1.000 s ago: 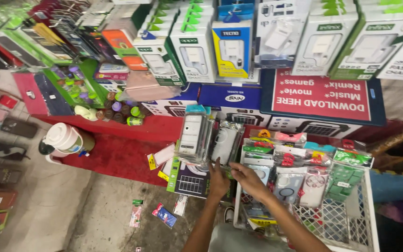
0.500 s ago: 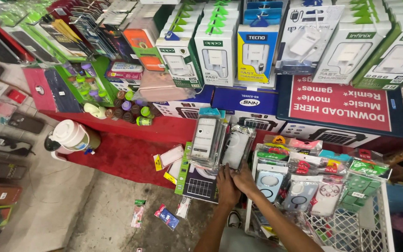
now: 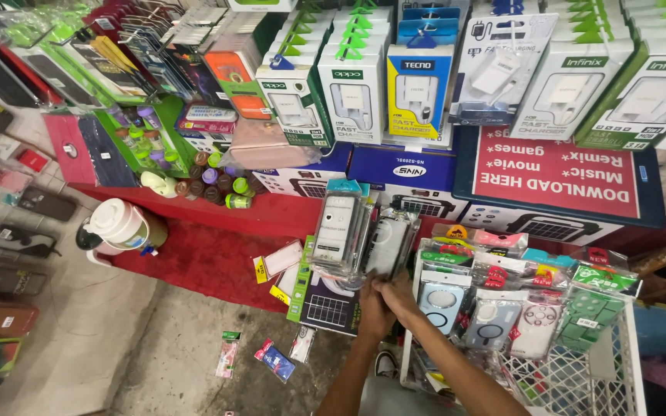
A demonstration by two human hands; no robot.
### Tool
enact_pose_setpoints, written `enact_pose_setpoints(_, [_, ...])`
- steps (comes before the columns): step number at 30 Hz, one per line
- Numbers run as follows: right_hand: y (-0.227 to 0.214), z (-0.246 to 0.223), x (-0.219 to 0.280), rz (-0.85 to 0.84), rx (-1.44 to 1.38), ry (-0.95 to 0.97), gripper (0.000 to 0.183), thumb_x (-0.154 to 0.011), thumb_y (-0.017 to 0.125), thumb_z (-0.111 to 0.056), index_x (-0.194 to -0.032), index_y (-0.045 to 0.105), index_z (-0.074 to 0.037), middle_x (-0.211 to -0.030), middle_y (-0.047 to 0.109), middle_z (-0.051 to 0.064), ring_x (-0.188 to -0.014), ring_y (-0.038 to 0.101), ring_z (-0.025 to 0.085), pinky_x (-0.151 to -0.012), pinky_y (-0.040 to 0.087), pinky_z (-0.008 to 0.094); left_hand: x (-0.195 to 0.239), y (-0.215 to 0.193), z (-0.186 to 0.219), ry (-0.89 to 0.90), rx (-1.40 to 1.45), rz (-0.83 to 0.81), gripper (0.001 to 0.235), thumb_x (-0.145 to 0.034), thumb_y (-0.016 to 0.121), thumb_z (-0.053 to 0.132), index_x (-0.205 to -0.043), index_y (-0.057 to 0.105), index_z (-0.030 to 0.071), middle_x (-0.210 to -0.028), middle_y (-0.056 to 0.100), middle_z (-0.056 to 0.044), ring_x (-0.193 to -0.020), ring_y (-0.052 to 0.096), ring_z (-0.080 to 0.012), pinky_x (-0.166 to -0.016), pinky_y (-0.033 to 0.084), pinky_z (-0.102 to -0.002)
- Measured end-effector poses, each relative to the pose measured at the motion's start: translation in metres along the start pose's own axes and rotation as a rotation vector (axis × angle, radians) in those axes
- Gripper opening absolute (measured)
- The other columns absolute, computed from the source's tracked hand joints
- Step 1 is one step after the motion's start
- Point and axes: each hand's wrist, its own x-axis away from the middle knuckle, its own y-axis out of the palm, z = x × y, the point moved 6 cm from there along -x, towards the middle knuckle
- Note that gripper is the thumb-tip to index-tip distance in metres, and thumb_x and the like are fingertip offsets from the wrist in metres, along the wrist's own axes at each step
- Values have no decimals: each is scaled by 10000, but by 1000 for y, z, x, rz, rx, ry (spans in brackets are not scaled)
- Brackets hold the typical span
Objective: The person sorts through a white plastic basket filled with various packaged phone accessories, including cases and chargers. They pick up individual items, turn them over to inspect the packaging, and place them back into the basket or onto the red counter surface.
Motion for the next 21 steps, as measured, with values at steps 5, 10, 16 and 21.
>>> enact_pose_setpoints(5, [-2, -4, 11, -27, 17, -24, 508, -975, 630, -270, -1348, 553, 66, -1249, 701, 221, -1156, 666, 293, -1011, 493, 381, 2, -26, 62, -98, -312, 73, 750, -775, 775, 107, -1445, 447, 34, -1405, 493, -202, -1271, 444, -453, -1073, 300, -547])
enact_pose_setpoints(10, [-12, -3, 25, 13, 92, -97, 430, -1029, 527, -312, -1329, 599, -12, -1227, 710, 188, -1118, 673, 271, -996, 488, 361, 10, -9, 40, -44, -65, 198, 532, -994, 647, 115, -1474, 453, -6, -1363, 547, -227, -1245, 548, -401, -1014, 471, -473])
enact_pose_setpoints(16, [-40, -20, 58, 30, 192, -274, 418, -1007, 539, -274, -1365, 605, -69, -1411, 513, 168, -1108, 676, 280, -941, 553, 362, 34, -10, 63, -245, 194, 376, 371, -983, 669, 101, -1317, 573, -28, -1091, 744, -171, -922, 727, -209, -764, 582, -350])
enact_pose_setpoints(21, [-70, -43, 91, 131, 118, -685, 599, -993, 645, -238, -1495, 401, -21, -1378, 558, 199, -1184, 604, 250, -942, 504, 365, 50, -3, 75, -210, 830, 335, 388, -915, 649, -40, -1293, 562, -33, -1111, 735, -130, -947, 713, -167, -827, 602, -309])
